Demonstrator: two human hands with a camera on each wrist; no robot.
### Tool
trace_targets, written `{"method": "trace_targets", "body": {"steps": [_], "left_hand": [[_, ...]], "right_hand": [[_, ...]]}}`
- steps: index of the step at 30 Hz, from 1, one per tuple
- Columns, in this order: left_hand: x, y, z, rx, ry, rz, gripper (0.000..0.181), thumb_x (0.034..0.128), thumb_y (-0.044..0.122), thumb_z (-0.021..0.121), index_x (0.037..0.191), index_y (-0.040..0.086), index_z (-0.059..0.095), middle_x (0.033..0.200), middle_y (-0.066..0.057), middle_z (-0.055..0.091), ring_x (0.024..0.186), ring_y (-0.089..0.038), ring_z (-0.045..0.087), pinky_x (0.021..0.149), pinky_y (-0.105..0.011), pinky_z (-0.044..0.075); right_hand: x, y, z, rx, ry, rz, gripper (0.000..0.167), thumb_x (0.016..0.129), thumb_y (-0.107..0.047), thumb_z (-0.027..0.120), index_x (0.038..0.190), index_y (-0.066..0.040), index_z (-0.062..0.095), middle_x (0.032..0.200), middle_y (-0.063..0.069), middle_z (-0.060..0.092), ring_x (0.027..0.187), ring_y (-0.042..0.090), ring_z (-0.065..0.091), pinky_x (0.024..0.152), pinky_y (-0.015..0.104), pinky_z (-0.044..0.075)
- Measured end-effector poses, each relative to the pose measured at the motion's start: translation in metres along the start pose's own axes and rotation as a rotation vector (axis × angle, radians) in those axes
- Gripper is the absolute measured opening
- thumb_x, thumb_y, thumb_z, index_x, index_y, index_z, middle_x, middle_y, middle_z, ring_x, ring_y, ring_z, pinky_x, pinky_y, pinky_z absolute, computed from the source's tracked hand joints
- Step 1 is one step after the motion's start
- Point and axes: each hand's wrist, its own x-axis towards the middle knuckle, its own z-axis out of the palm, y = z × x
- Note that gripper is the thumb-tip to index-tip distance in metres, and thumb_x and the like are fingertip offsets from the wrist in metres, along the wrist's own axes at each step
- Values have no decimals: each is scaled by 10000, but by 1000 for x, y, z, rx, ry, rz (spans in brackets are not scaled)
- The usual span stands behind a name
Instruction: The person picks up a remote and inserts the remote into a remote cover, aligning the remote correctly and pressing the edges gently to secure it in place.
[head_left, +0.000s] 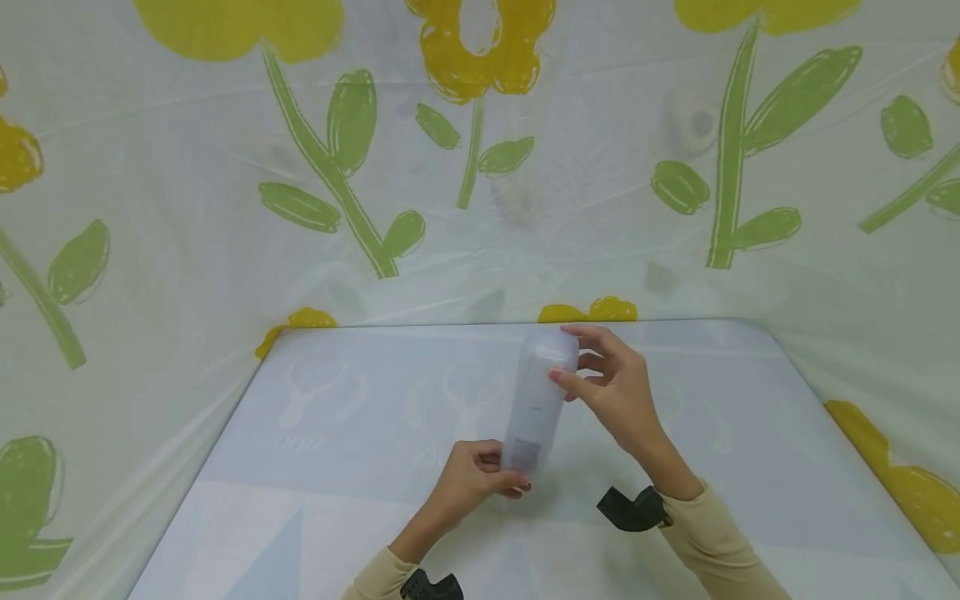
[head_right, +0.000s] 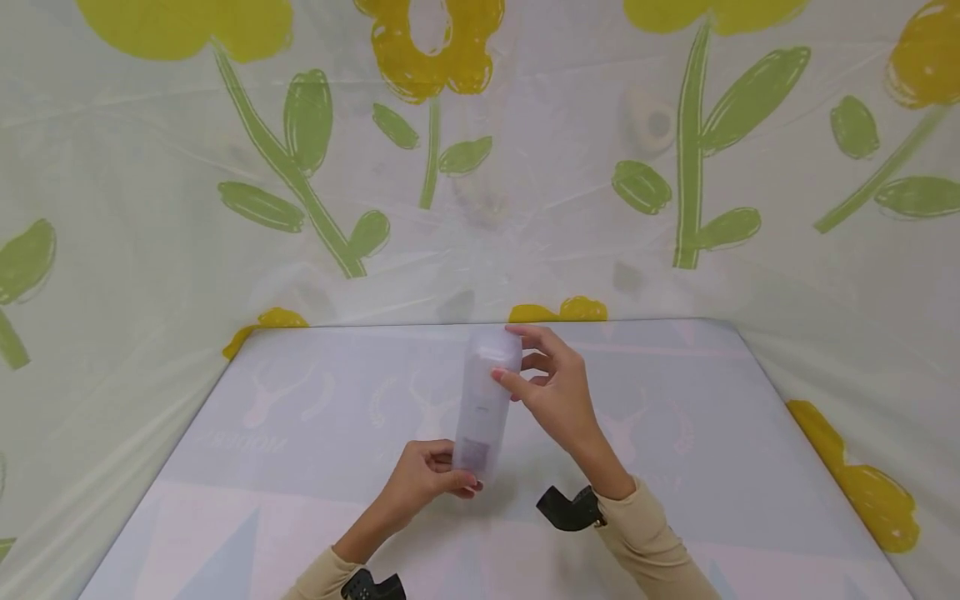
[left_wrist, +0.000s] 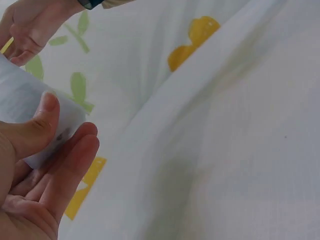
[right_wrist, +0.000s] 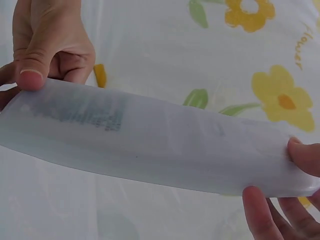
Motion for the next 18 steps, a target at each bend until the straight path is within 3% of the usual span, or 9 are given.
{"method": "trace_targets", "body": {"steps": [7,11,18], "left_hand": [[-3,3,2,9,15,56,298,784,23,746,1030,-110,642,894,-230,686,764,-272,701,705,-418,571],[-2,4,1,11,55,75,302,787,10,738,1047,-110,641,918,-220,688,753,-282,701,702,-418,571],[3,3,-3,17,84,107,313,824,26,706,1113,-71,632,981,-220,679,809,-307,694,712,-427,568]], "right_hand": [[0,-6,-4,4,-20,16,489,784,21,738,1237,-54,569,1093,99,578,830,213,632,588,339,570],[-1,-13,-5,12,-43,11,477,793,21,729,1237,-60,572,1108,97,578,854,225,635,614,355,577],[-7,-23,-4,-30,-103,-42,424,786,29,730,1185,-59,612,1113,70,612,908,213,645,691,325,574]]}}
